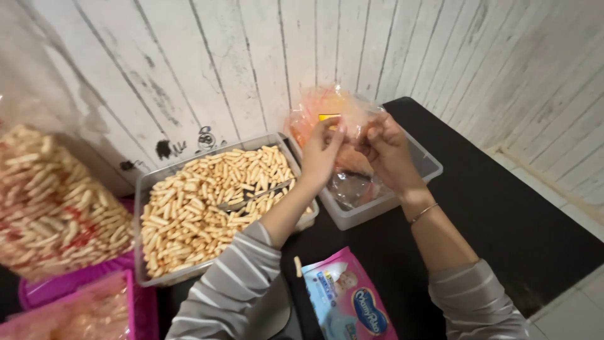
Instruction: Filling small plastic bags with puffed snacks, weighing them on a digital scale, and organizing the bags into a tray.
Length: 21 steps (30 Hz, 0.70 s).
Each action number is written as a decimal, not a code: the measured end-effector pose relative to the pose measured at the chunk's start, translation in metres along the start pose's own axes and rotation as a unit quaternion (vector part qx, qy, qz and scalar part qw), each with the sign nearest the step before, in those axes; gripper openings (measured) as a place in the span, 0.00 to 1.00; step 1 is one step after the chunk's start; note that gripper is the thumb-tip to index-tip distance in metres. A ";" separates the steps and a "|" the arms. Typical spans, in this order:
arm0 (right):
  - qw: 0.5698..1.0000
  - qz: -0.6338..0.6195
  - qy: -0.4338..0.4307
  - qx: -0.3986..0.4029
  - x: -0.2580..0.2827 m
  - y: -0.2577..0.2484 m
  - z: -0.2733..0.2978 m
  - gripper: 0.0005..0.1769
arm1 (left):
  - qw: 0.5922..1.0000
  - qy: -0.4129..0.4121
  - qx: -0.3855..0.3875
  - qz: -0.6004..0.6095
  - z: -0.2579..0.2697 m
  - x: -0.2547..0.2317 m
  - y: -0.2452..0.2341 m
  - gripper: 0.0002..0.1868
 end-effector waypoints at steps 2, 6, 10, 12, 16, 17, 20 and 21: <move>1.000 0.003 0.008 0.017 0.000 0.024 0.002 0.10 | 0.997 0.020 -0.045 0.061 0.004 0.015 -0.019 0.26; 0.997 0.067 0.040 0.000 -0.015 0.053 -0.004 0.10 | 0.985 0.048 -0.123 0.111 0.015 0.035 -0.069 0.31; 0.997 0.067 0.038 -0.024 -0.044 0.087 -0.011 0.15 | 0.987 0.042 -0.151 0.043 0.043 0.013 -0.124 0.29; 0.996 0.065 0.067 -0.011 -0.036 0.128 -0.001 0.15 | 0.984 0.040 -0.175 0.016 0.059 0.007 -0.146 0.25; 0.994 0.050 0.094 0.006 -0.093 0.139 -0.016 0.22 | 0.980 0.024 -0.194 -0.042 0.089 0.000 -0.187 0.22; 0.992 0.084 0.096 -0.012 -0.101 0.146 -0.017 0.18 | 0.978 0.019 -0.198 -0.058 0.097 0.002 -0.195 0.21; 0.987 0.122 0.104 -0.025 -0.117 0.167 -0.014 0.15 | 0.975 0.013 -0.204 -0.088 0.118 0.007 -0.217 0.19; 0.985 0.128 0.109 -0.027 -0.121 0.174 -0.013 0.14 | 0.975 0.013 -0.201 -0.098 0.124 0.009 -0.222 0.19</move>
Point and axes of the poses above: each hand's wrist, its own z-axis away from the middle knuckle, its own y-axis out of the palm, x = y × z, the point moved 2 cm from there along -z, towards the middle knuckle, and after that the axes turned 7 degrees about y, right-handed, at the moved point
